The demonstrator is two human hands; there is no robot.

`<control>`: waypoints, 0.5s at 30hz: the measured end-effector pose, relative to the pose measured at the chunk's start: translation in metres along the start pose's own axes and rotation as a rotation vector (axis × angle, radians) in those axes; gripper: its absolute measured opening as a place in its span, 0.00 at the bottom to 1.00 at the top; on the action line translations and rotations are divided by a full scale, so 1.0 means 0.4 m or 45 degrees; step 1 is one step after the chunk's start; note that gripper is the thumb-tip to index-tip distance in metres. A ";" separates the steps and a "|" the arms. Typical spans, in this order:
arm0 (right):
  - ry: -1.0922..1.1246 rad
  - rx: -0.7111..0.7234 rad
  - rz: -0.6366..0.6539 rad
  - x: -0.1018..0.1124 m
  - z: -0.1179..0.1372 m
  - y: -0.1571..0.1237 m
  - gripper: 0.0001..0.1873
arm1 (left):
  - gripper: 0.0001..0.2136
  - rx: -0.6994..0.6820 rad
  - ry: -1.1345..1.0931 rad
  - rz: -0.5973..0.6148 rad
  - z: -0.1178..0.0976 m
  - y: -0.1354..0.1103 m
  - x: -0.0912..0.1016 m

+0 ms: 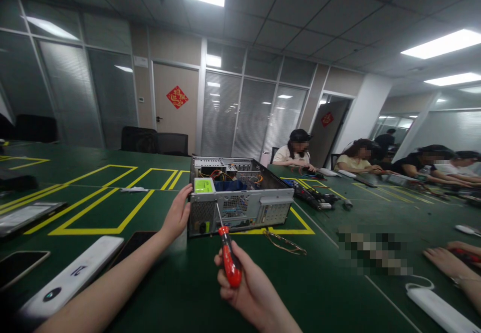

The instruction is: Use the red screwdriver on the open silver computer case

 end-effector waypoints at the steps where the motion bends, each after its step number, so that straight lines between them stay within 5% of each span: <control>1: 0.010 -0.012 -0.024 0.001 -0.005 0.001 0.17 | 0.20 0.001 -0.003 0.001 0.000 0.000 0.000; 15: 0.367 -0.140 -0.106 0.018 -0.025 0.022 0.12 | 0.20 -0.013 0.008 -0.002 -0.004 0.000 0.002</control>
Point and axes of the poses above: each hand's wrist, its own y-axis towards the middle knuckle, its own x-axis out of the back of the hand, z = x × y, the point moved 4 cm from there along y, towards the middle knuckle, and after that the axes turned 2 degrees about -z, right-handed, at the moved point
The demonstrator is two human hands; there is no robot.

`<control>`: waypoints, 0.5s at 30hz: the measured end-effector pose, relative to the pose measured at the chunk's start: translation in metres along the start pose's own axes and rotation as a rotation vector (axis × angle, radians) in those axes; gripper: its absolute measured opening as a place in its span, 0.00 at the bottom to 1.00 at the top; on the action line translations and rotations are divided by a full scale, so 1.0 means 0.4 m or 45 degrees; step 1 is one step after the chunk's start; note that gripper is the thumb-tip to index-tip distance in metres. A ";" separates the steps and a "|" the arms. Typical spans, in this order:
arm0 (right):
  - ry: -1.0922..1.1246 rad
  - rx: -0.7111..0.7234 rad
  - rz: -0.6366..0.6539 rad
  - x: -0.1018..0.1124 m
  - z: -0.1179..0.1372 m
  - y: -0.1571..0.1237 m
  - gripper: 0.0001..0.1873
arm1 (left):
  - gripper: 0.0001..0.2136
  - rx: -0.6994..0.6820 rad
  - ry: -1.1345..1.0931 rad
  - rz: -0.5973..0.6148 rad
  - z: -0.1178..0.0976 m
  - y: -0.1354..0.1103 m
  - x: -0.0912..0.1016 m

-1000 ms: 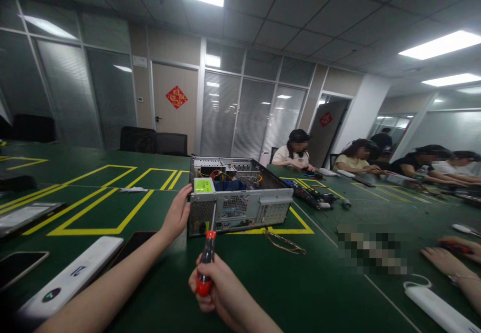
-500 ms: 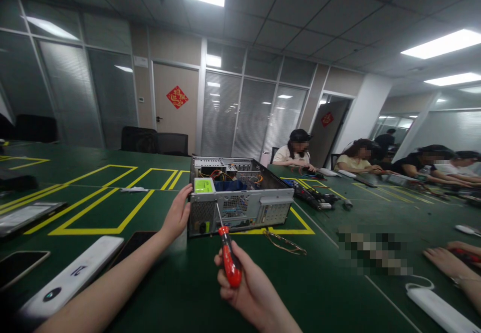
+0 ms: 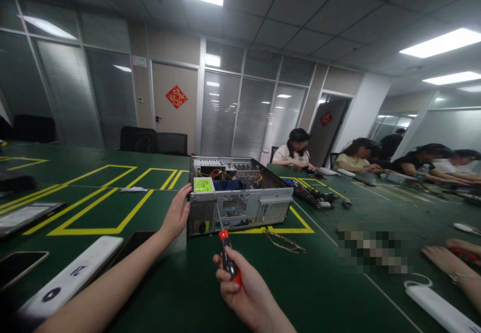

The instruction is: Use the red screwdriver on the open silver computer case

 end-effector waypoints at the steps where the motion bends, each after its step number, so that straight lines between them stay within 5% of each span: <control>1: 0.003 0.014 -0.041 0.000 -0.001 0.000 0.12 | 0.20 -0.005 -0.001 -0.002 0.000 0.000 0.000; 4: -0.016 0.037 -0.105 0.000 -0.004 0.001 0.13 | 0.19 0.001 0.005 -0.006 0.001 0.000 0.000; 15: 0.129 -0.060 0.145 0.003 0.021 0.001 0.14 | 0.19 0.010 0.000 -0.004 -0.003 0.002 0.002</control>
Point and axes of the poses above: each hand's wrist, its own y-axis towards the middle knuckle, its own x-axis out of the back of the hand, z = x × y, the point moved 4 cm from there along y, towards the middle knuckle, and after that the axes turned 2 degrees about -z, right-handed, at the moved point
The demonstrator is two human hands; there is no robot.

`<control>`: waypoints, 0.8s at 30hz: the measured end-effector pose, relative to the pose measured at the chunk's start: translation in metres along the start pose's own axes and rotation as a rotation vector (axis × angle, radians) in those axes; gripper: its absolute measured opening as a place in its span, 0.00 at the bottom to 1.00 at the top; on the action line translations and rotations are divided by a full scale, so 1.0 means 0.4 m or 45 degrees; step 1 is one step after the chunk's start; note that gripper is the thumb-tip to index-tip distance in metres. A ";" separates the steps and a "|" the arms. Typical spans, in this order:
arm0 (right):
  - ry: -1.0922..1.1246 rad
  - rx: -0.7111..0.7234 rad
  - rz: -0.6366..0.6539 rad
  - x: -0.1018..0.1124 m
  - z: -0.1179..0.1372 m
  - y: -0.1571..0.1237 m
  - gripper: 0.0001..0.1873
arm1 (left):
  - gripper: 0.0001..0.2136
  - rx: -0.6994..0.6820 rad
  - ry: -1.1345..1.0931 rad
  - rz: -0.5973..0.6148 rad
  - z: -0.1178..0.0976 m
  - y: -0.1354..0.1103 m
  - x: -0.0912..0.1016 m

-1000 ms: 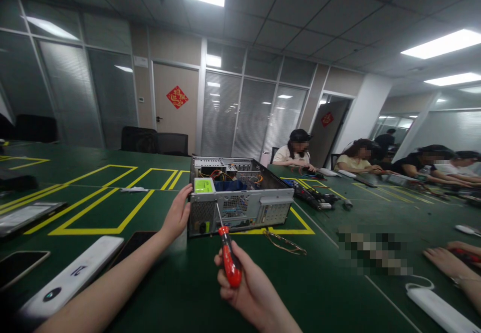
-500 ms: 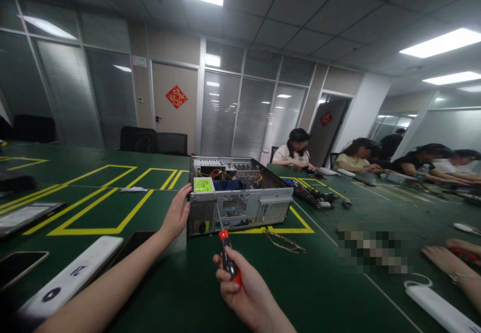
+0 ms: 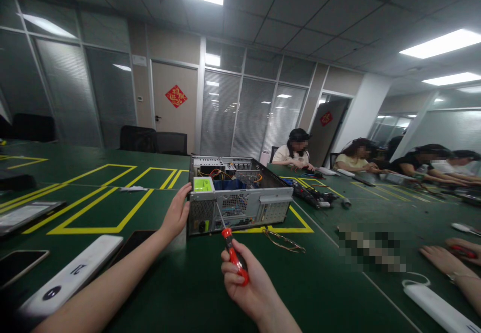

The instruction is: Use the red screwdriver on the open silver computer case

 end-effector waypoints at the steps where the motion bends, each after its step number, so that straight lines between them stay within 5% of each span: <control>1: -0.021 -0.017 -0.007 -0.001 -0.002 0.000 0.14 | 0.20 0.004 -0.003 0.000 0.000 0.000 0.000; 16: -0.045 0.007 0.026 0.005 0.003 0.009 0.12 | 0.20 0.005 -0.002 0.012 0.003 -0.001 -0.003; 24: -0.146 0.007 -0.093 0.003 -0.005 0.009 0.15 | 0.20 -0.002 -0.003 0.002 0.004 -0.002 -0.004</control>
Point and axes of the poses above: each hand's wrist, its own y-axis towards the middle knuckle, its own x-axis out of the back of the hand, z = x × y, the point moved 4 cm from there along y, towards the middle knuckle, and after that the axes turned 2 degrees about -z, right-handed, at the moved point
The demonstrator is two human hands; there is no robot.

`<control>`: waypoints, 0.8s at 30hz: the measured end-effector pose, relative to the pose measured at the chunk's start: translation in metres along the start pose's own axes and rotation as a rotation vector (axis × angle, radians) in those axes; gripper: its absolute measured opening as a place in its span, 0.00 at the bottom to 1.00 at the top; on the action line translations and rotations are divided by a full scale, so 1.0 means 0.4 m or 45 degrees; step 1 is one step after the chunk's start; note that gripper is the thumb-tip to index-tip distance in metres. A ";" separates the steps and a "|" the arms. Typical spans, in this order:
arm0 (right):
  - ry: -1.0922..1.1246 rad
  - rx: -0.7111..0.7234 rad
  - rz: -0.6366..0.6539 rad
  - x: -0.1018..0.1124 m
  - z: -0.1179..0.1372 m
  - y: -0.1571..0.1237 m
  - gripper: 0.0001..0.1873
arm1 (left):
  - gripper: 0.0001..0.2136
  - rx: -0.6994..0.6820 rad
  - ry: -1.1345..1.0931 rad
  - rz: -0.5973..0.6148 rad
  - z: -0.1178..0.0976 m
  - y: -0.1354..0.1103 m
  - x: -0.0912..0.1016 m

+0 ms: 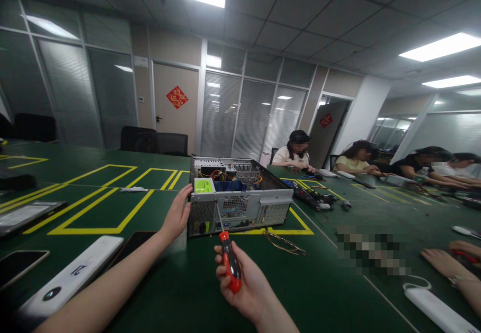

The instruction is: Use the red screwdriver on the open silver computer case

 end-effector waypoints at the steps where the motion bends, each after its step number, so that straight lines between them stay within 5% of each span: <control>1: 0.012 -0.010 0.010 -0.001 0.000 0.000 0.16 | 0.20 0.001 0.002 0.000 0.000 0.000 0.000; 8: 0.169 -0.038 0.122 0.000 0.007 -0.001 0.13 | 0.20 0.011 0.012 0.013 -0.001 -0.001 0.001; 12: 0.100 0.012 0.032 0.001 0.004 0.000 0.10 | 0.20 0.007 0.016 0.004 -0.002 0.001 0.002; 17: -0.060 0.018 0.012 -0.008 -0.004 -0.002 0.17 | 0.20 0.002 -0.001 0.004 -0.002 0.002 0.001; 24: 0.176 -0.016 0.090 -0.007 0.008 -0.003 0.13 | 0.20 -0.005 0.001 0.001 -0.001 0.000 0.000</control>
Point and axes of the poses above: each hand's wrist, its own y-axis towards the middle knuckle, its own x-axis out of the back of the hand, z = x × y, the point moved 4 cm from there along y, towards the middle knuckle, and after that the axes turned 2 degrees about -z, right-handed, at the moved point
